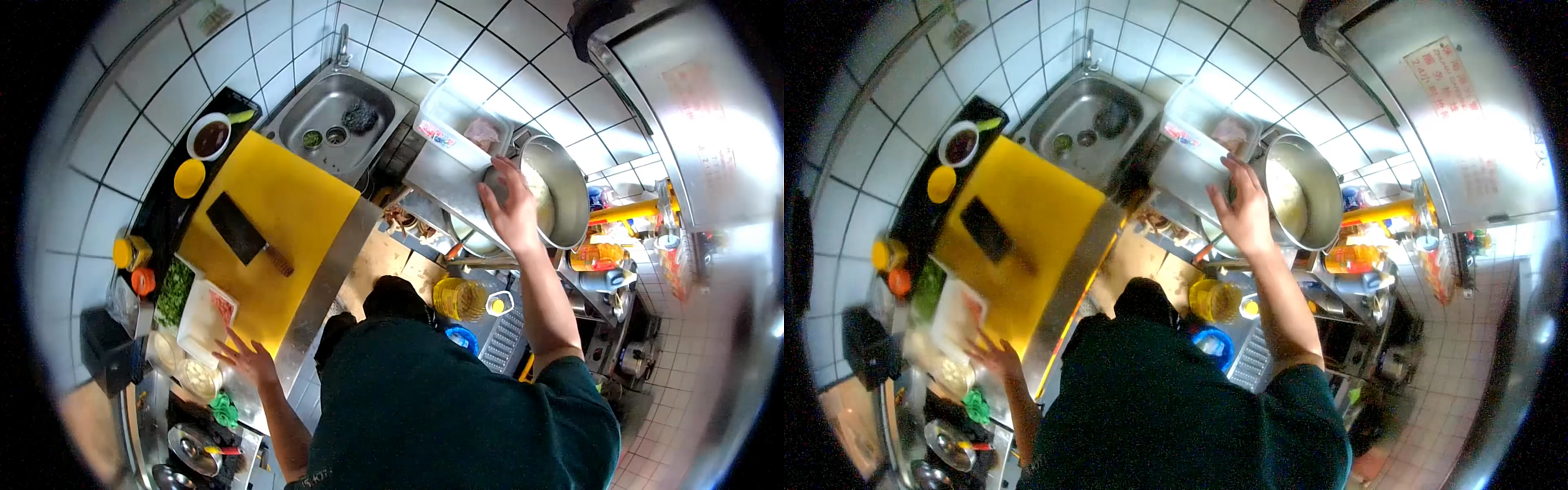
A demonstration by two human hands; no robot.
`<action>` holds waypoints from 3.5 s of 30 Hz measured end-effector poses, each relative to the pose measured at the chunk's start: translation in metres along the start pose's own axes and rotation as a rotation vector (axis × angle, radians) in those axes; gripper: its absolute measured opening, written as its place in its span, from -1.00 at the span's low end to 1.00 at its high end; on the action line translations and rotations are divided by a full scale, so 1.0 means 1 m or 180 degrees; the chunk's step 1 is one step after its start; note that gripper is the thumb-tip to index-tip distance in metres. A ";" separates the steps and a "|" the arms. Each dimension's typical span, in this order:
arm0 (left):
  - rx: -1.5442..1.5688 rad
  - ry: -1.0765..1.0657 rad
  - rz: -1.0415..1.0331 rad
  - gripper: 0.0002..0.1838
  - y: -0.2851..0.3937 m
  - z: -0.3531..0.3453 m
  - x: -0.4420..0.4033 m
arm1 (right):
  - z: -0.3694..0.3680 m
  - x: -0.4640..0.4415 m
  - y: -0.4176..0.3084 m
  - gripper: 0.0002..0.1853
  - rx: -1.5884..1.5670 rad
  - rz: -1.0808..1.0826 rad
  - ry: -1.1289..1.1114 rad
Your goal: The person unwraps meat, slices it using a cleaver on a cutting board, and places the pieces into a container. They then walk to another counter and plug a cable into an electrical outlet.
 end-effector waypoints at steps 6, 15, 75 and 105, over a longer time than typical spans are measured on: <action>0.0026 0.0093 -0.0203 -0.23 0.027 0.021 0.011 | -0.115 -0.093 0.176 -0.58 0.1426 -0.0941 -0.1175; 0.0972 0.0282 0.0435 -0.09 0.157 0.010 0.040 | -0.326 -0.174 0.387 -0.51 0.1820 -0.0958 -0.2613; 0.0190 -0.1915 0.1233 0.27 0.122 -0.039 -0.027 | -0.650 -0.196 -0.007 0.03 0.0075 0.1129 -0.2074; -0.1802 -0.2061 -0.1644 0.09 0.081 -0.032 -0.011 | -0.119 0.301 0.107 -0.21 0.0236 -0.2130 0.0224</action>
Point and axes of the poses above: each hand's wrist, its own x-axis away from the middle knuckle, its own z-axis out of the back of the hand, y = z × x, the point moved 3 cm from there along -x, towards the middle knuckle, and after that the axes turned 11 degrees about x, right-handed, at the moved point
